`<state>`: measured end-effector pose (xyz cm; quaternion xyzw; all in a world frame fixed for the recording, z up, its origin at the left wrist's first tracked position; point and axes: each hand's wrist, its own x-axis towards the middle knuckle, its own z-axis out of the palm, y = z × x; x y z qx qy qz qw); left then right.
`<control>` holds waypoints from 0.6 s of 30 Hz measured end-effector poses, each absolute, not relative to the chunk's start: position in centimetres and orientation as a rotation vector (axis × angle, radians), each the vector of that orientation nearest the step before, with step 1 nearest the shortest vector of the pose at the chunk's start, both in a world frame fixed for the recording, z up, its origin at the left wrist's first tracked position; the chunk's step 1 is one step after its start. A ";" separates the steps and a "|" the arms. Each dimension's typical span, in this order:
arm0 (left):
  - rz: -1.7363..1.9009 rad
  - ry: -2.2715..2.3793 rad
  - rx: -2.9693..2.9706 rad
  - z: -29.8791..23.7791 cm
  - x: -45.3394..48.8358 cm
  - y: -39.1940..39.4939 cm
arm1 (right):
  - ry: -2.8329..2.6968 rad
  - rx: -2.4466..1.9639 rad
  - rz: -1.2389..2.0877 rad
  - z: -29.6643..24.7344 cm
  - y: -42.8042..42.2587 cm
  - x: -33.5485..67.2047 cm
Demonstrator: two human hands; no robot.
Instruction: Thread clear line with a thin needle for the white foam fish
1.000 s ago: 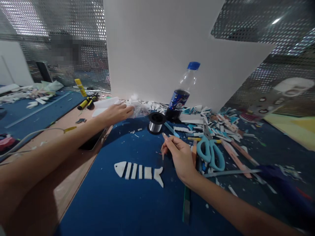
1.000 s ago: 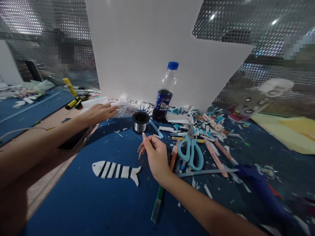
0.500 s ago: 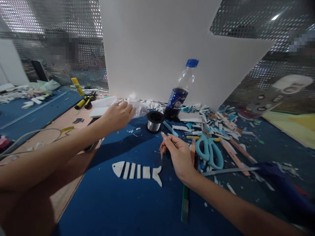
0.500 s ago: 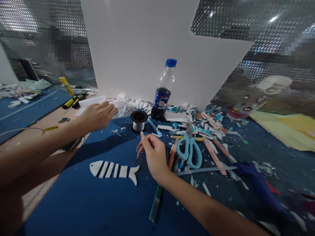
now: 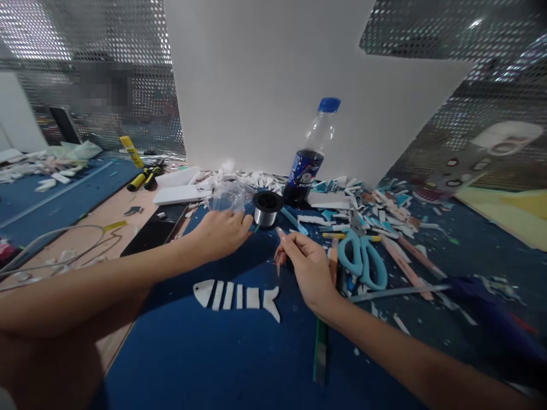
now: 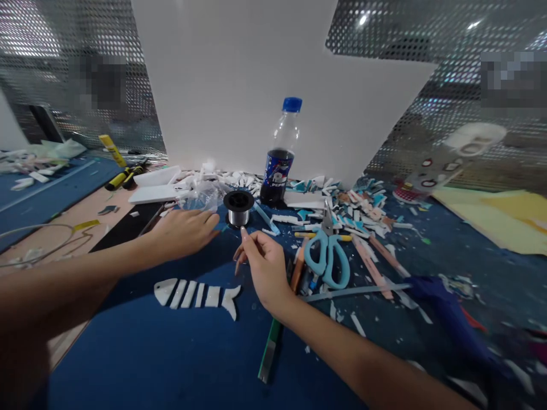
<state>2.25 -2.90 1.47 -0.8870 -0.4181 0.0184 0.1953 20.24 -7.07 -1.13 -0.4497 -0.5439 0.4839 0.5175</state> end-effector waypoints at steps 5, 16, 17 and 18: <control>0.170 -1.113 -2.596 -0.7 2.1 -0.9 | -1.307 -1.086 1.146 -1.0 -7.1 20.2; 0.020 -1.309 -2.292 2.9 0.8 -2.3 | -1.289 -1.108 1.153 -1.0 -6.9 20.0; 0.009 -1.349 -2.243 3.0 0.6 -2.1 | -1.288 -1.109 1.155 -1.0 -6.9 20.0; 0.011 -1.368 -2.216 3.1 0.5 -1.9 | -1.288 -1.108 1.157 -1.0 -7.0 20.1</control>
